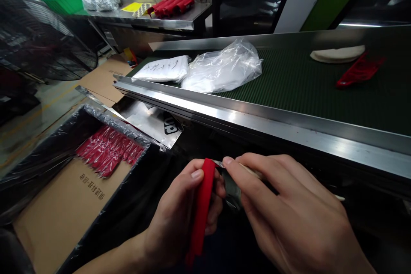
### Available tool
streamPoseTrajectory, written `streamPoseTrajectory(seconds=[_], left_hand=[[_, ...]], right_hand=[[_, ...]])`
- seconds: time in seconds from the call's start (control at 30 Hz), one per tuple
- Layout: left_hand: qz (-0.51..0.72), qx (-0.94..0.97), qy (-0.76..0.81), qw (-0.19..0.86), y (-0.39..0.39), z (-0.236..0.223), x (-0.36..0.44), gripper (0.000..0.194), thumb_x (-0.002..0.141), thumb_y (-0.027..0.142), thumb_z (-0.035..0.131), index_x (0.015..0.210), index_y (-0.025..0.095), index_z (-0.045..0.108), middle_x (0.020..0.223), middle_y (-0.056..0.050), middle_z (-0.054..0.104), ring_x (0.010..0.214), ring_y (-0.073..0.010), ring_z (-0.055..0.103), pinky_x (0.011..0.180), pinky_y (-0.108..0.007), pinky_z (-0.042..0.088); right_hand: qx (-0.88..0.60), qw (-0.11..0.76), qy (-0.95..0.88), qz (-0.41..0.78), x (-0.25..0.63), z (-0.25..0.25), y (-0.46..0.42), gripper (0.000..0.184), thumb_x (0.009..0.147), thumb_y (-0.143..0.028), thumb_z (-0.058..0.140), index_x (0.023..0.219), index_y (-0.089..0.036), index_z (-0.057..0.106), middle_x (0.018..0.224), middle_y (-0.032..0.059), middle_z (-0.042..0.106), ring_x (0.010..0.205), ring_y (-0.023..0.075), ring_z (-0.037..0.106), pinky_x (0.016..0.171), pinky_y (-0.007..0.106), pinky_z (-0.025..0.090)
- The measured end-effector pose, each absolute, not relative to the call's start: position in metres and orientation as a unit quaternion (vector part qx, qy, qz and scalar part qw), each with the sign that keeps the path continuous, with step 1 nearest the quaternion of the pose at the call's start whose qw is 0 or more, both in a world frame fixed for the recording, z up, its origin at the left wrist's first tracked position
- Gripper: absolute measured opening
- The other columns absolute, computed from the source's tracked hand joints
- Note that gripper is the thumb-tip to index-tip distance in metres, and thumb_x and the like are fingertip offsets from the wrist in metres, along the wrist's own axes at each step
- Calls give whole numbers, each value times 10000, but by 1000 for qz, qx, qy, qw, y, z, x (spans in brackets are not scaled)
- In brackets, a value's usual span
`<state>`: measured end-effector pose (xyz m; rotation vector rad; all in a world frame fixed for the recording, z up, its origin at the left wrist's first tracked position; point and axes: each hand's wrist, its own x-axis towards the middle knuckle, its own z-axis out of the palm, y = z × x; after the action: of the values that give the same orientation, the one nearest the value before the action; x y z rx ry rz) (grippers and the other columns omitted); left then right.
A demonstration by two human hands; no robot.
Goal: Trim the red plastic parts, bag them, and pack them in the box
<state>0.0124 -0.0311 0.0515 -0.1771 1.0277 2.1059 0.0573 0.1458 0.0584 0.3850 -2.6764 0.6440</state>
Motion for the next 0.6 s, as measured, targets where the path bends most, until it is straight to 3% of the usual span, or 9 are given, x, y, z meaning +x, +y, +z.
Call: streamPoseTrajectory(seconds=[0.13, 0.3, 0.43, 0.6], left_hand=[[822, -66, 412, 388, -31, 50, 13, 248, 896, 407, 486, 953, 171, 534, 824, -34, 585, 495, -75, 465, 416, -156, 389], [817, -84, 418, 389, -31, 49, 12, 241, 894, 409, 487, 981, 188, 530, 815, -25, 575, 504, -81, 464, 409, -153, 382], [809, -87, 434, 387, -32, 49, 7, 266, 894, 429, 487, 987, 184, 537, 703, -5, 529, 496, -93, 448, 427, -170, 405], [820, -65, 431, 370, -30, 49, -2, 241, 895, 395, 496, 986, 179, 550, 830, -31, 567, 569, -96, 477, 438, -153, 405]], right_hand=[[139, 173, -952, 209, 61, 57, 145, 378, 968, -194, 439, 1311, -304, 554, 1209, 5, 613, 1063, 220, 594, 861, 385, 477], [190, 186, -947, 183, 63, 52, 147, 393, 953, -198, 455, 1334, -235, 542, 1175, 41, 621, 1000, 222, 591, 812, 370, 463], [213, 185, -942, 183, 71, 50, 145, 405, 938, -158, 466, 1331, -218, 539, 1156, 59, 625, 972, 224, 593, 787, 368, 467], [235, 172, -941, 175, 81, 47, 139, 425, 932, -122, 478, 1345, -204, 530, 1179, 54, 615, 995, 231, 565, 824, 389, 437]])
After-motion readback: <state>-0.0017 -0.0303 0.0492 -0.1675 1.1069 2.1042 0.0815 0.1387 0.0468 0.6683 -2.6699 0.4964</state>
